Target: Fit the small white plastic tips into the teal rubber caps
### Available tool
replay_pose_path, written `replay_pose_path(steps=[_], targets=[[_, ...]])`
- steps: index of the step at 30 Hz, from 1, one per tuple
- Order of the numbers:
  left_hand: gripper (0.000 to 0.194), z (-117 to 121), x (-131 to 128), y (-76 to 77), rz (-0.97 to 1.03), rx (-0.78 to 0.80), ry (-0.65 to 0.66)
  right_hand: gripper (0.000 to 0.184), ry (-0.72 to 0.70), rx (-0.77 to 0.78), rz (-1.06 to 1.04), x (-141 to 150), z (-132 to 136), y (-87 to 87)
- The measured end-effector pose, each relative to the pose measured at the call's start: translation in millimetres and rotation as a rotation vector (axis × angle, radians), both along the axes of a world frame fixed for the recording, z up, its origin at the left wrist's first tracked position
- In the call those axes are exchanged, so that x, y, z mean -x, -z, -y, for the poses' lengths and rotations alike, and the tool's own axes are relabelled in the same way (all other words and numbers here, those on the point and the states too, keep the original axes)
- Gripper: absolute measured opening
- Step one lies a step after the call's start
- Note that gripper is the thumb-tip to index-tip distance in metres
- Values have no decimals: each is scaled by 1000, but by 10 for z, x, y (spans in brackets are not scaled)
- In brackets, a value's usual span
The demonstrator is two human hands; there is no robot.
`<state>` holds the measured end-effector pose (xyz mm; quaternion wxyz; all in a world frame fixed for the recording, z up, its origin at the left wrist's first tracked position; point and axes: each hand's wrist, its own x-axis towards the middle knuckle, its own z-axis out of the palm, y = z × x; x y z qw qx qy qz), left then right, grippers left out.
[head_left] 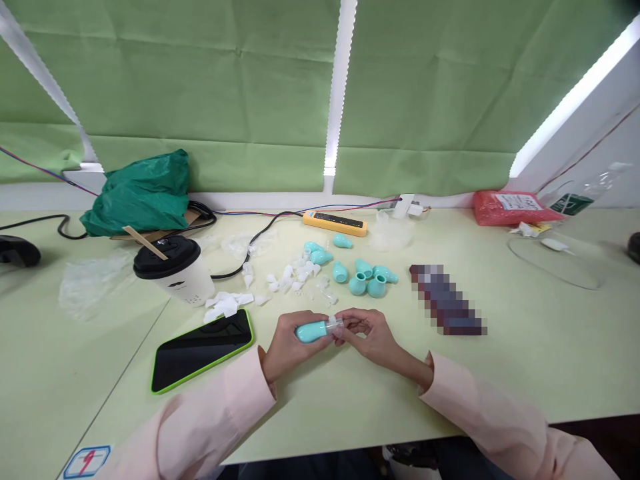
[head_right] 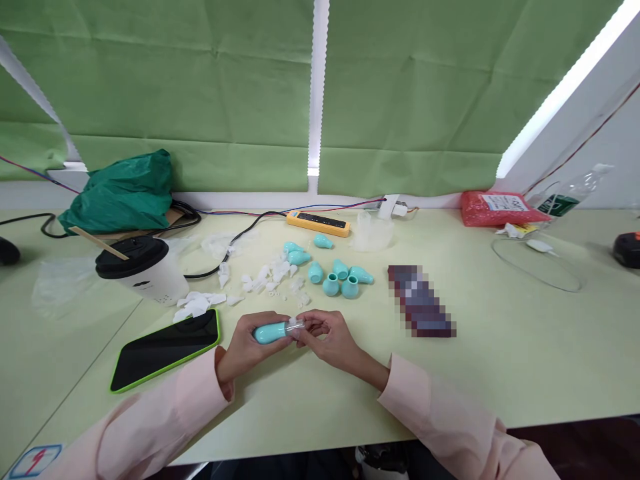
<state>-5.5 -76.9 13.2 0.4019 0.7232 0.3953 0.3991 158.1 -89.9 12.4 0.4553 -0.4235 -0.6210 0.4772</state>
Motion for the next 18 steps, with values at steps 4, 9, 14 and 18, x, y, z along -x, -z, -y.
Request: replay_pose_path(steps=[4,9,14,18], targets=[[25,-6,7,34,3,-87,-15,23,-6,-27,39,-9,-17,9],[25,48,35,44,11,42,-42,40,-91,-256,168,-47,7,-12],[25,7,111,62,58,240,-82,37,-222,-315,288,-98,-84,-17],[25,-78,162,68,100,176,-196,35,43,-532,558,-99,-353,32]])
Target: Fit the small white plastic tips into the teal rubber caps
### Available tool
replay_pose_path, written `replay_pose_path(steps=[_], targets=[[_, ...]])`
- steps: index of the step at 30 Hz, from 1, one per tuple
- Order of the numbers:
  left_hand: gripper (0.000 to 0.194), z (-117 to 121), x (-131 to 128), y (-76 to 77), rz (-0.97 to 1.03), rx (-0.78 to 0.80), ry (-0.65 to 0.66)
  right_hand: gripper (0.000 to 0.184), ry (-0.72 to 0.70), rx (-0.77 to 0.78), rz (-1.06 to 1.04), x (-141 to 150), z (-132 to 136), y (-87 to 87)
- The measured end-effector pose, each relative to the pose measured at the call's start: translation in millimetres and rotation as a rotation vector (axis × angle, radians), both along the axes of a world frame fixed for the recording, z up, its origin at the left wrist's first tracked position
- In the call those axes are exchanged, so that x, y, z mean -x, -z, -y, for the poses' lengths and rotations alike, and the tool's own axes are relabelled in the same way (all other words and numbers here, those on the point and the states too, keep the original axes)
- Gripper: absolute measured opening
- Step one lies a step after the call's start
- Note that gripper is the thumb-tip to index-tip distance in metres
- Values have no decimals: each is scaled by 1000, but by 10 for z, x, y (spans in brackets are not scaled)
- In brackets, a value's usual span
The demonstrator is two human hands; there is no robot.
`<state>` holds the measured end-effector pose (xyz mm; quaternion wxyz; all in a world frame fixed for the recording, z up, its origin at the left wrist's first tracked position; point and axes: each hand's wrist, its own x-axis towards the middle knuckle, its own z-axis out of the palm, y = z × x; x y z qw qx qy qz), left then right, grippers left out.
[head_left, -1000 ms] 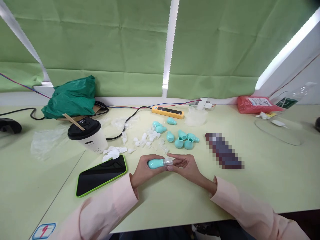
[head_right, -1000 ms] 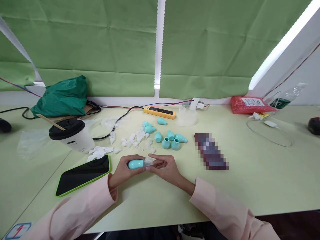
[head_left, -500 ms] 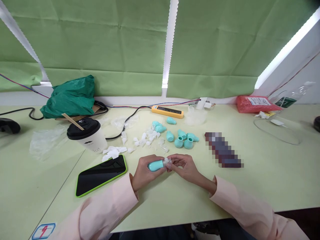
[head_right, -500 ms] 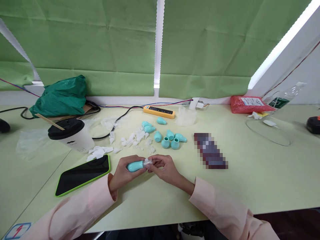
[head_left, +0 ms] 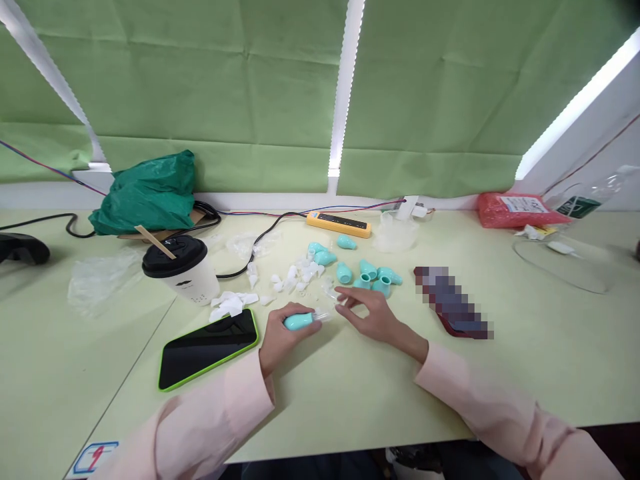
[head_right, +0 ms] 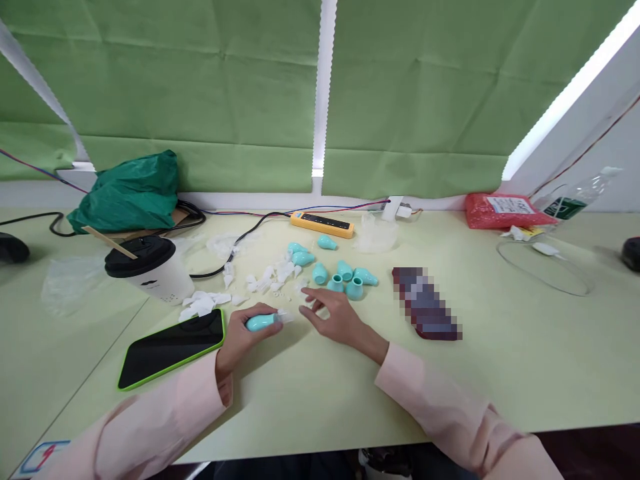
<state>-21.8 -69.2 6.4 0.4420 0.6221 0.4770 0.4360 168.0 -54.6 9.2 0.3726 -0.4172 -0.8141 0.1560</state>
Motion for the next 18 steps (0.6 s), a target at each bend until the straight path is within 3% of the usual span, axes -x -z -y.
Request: replay_pose_path(steps=[4,9,14,18], targets=[[26,-3,10,16,-22,5,-35,24,129,-207,456,44,-194,63],[30,19,7,7,26,76,-85,23,186,-397,543,-8,-211,47],[23,27,16,-30,210,131,-65,28,160,-409,743,-51,-217,-92],[22,35,26,-18,301,158,-13,39,357,-347,831,-50,-252,-192]])
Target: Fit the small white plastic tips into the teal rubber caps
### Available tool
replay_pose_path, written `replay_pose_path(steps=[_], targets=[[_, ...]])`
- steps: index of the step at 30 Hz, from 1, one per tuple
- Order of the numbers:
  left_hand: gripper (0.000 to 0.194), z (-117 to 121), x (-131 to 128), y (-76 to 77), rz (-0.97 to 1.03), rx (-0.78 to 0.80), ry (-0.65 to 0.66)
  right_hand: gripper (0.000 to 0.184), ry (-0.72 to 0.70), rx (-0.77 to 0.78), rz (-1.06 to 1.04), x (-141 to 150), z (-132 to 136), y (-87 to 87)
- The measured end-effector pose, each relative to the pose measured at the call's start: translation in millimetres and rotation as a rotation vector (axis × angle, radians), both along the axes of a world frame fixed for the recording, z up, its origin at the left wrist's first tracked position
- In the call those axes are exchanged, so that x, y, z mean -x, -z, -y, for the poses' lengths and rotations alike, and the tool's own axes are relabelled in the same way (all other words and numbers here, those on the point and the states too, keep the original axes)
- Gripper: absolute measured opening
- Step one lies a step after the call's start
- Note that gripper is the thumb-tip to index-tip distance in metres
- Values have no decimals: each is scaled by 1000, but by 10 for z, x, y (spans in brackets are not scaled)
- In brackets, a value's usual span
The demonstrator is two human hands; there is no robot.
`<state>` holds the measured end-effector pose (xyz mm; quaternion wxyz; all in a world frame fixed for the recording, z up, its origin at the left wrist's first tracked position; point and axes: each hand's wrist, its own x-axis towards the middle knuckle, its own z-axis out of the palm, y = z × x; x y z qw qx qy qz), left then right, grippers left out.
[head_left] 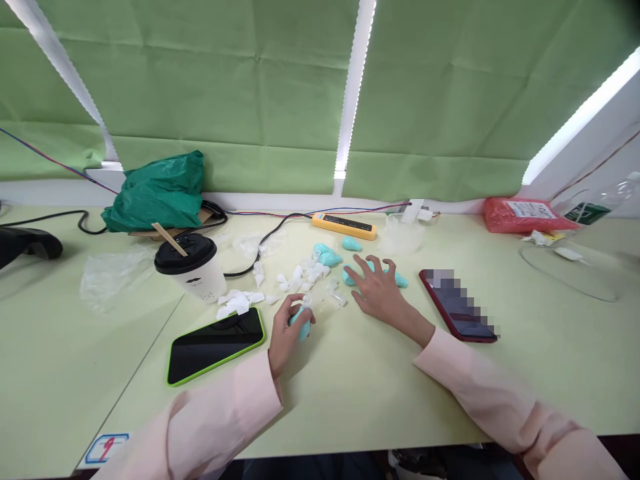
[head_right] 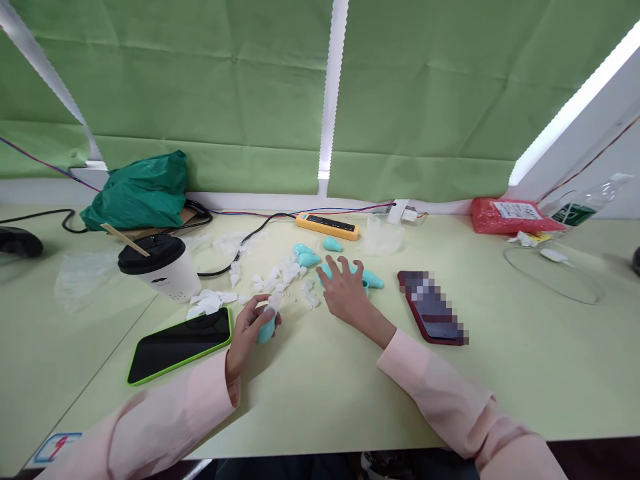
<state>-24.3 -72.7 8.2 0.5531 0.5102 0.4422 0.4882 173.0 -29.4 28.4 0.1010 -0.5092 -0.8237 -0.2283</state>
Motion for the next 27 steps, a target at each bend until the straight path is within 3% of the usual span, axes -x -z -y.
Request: replay_pose_path(steps=[2,7,10,15,22,27], targets=[[25,0,-3,11,11,-14,-3,37,37,25,10,11,-18,-22],[21,-19,-21,25,18,-27,-99,27,-173,100,30,194,-51,-33],[21,-33,-25,35,33,-28,-149,32,-169,108,12,368,-133,-28],[23,-26,-25,51,32,-36,-120,44,-46,131,14,575,-319,51],[23,13,-45,66,-53,-87,-71,40,-193,174,63,705,-418,221],[22,9,-49,84,-74,-80,-42,25,-248,200,58,684,-432,210]])
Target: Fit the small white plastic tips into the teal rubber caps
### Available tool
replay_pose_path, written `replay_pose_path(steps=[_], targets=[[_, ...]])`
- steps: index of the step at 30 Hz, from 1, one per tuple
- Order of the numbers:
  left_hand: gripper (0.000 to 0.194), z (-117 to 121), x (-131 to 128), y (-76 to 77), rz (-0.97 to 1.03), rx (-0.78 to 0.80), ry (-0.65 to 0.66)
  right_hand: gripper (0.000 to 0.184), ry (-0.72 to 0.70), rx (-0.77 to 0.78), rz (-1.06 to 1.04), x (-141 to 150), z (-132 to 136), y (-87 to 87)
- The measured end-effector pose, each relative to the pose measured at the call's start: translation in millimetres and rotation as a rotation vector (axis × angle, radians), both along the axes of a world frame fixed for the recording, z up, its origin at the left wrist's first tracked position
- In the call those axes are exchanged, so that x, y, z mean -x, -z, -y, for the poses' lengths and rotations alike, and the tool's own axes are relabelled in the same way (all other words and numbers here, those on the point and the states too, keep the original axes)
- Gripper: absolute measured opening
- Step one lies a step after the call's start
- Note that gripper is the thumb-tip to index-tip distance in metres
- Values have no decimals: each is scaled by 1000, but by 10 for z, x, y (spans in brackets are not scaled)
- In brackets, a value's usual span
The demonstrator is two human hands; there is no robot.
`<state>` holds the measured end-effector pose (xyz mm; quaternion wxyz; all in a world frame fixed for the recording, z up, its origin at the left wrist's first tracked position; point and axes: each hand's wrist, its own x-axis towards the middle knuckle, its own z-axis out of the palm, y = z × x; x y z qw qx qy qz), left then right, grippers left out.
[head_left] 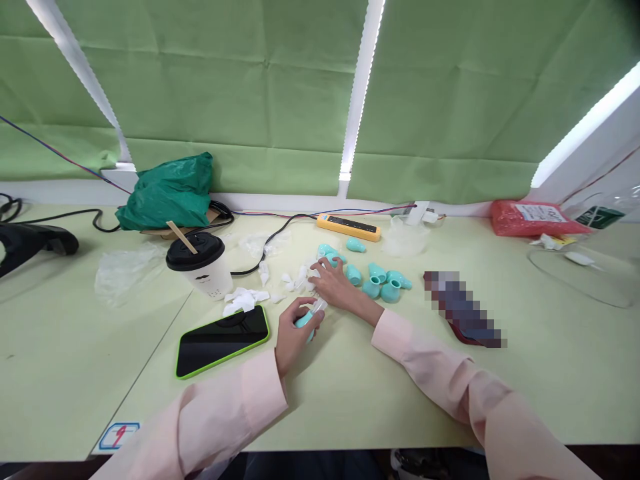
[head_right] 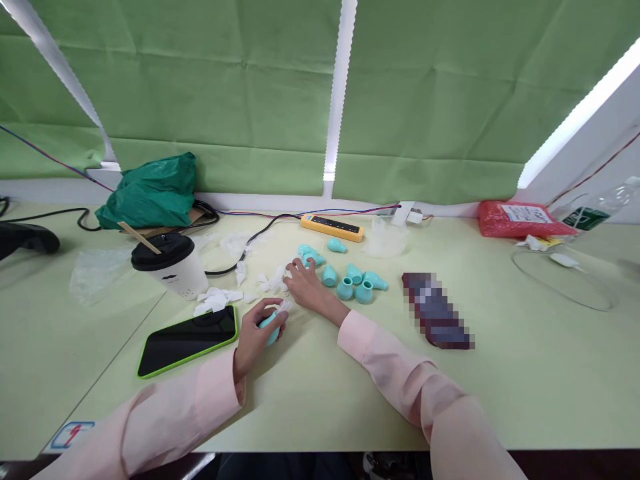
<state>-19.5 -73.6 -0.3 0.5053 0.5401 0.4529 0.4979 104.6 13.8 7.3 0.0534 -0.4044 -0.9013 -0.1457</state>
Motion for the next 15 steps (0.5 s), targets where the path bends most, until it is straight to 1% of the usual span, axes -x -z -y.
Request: replay_pose_path(steps=[5,8,9,11,13,15], targets=[[25,-3,0,23,-38,-14,-12,15,-105,18,-119,-58,-12,-45],[30,4,2,37,-86,-12,-18,15,-134,18,-164,-93,-10,-75],[31,7,6,38,-108,-16,-24,16,-145,19,-218,-115,7,-97],[31,13,20,32,-171,-40,-42,17,-172,43,-402,-185,79,-168],[32,18,40,17,-249,-78,-66,18,-185,108,-618,-289,196,-267],[34,23,59,-1,-319,-115,-81,16,-170,204,-746,-405,336,-363]])
